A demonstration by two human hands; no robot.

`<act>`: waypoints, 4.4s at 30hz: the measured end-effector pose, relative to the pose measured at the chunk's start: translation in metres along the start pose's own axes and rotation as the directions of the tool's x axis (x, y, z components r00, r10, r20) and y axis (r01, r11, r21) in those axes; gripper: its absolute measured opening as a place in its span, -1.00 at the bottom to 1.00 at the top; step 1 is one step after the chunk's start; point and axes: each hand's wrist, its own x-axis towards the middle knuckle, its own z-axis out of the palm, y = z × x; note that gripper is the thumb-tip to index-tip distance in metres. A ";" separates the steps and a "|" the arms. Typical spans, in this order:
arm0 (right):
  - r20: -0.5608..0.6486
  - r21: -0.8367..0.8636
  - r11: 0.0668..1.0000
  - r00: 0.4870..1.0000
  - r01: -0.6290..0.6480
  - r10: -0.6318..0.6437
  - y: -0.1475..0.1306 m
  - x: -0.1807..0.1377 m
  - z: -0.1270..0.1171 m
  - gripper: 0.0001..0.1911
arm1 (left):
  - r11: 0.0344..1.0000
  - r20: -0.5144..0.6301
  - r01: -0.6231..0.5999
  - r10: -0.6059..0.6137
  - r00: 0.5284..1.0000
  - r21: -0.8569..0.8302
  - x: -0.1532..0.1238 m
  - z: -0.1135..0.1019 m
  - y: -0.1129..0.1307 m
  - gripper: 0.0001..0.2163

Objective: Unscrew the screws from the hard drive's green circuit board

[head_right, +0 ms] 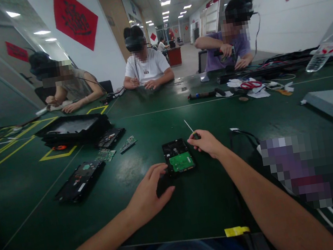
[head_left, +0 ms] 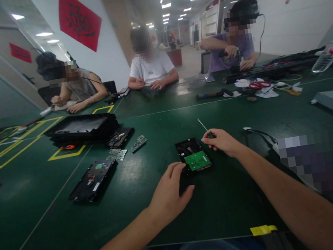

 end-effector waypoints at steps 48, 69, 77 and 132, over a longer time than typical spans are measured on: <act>0.186 -0.206 0.977 0.983 0.044 -0.005 -0.019 -0.032 -0.001 -0.80 | 0.945 0.008 -0.293 0.295 0.955 0.147 0.064 0.014 -0.026 -0.48; 0.138 -0.496 0.843 0.977 0.209 -0.161 -0.022 -0.035 0.004 -0.74 | 0.955 -0.002 -0.270 0.272 0.962 0.124 0.065 0.019 -0.034 -0.47; 0.111 -0.398 0.914 0.993 0.083 -0.042 -0.020 -0.035 0.005 -0.73 | 0.957 0.015 -0.263 0.263 0.965 0.126 0.066 0.017 -0.033 -0.48; -0.004 -0.331 0.942 0.998 0.063 -0.068 -0.015 -0.024 0.023 -0.77 | 0.981 0.001 -0.193 0.193 0.981 -0.015 0.064 0.020 -0.038 -0.46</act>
